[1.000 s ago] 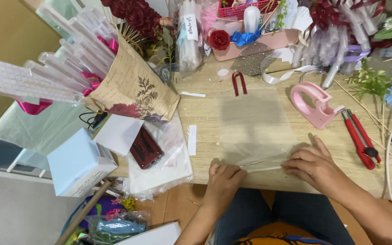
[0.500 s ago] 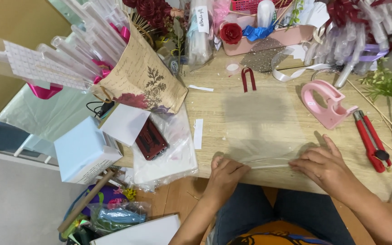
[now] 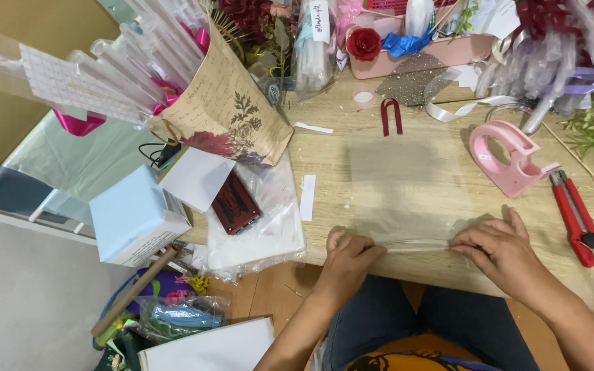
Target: Assembling plastic sleeves by folding clear plastic sheets and securing them to pink plastic frames using a tape dispenser.
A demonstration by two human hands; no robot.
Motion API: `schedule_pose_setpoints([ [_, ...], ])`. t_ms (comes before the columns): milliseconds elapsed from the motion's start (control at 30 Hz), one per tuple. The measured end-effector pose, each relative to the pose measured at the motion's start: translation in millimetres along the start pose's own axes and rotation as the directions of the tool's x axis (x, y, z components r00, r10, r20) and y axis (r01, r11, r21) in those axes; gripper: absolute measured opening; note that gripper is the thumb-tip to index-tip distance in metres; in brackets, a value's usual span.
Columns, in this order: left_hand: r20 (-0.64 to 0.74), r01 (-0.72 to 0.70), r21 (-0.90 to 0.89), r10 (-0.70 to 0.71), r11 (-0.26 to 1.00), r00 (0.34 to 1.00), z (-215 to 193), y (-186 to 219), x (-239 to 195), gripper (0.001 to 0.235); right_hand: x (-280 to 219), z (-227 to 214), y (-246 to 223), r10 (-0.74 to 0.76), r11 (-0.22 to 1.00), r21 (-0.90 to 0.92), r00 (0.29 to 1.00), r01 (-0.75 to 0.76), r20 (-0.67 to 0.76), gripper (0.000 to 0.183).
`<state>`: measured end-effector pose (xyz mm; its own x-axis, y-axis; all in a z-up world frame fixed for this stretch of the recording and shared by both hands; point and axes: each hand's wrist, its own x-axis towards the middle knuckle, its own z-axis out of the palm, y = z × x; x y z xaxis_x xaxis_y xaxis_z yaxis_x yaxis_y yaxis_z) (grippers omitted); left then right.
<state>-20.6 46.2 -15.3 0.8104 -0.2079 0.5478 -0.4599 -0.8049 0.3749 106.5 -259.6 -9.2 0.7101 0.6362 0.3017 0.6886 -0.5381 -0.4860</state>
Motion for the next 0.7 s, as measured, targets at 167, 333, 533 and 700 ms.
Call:
schedule_pose_setpoints([
  [167, 0.011, -0.022, 0.018, 0.021, 1.000, 1.000, -5.7, 0.2, 5.2, 0.031, 3.4, -1.0, -0.4, 0.021, 0.999, -0.041, 0.999, -0.020, 0.039, 0.011],
  [333, -0.018, -0.024, 0.023, 0.025, 0.999, 1.000, -1.8, -3.0, 4.5, 0.034, 2.2, 2.6, 3.7, -0.080, 0.995, -0.056, 0.996, 0.079, -0.025, 0.014],
  [533, -0.070, -0.024, 0.004, 0.024, 1.000, 0.997, -4.7, 0.1, 9.1, 0.023, 4.6, -2.8, -5.5, -0.270, 0.957, -0.136, 0.957, 0.255, -0.107, 0.020],
  [700, -0.005, 0.035, 0.006, -0.035, 0.999, 0.999, -8.3, 4.0, 11.7, 0.033, 5.4, -3.2, -7.9, -0.325, 0.938, -0.164, 0.938, 0.305, -0.118, 0.017],
])
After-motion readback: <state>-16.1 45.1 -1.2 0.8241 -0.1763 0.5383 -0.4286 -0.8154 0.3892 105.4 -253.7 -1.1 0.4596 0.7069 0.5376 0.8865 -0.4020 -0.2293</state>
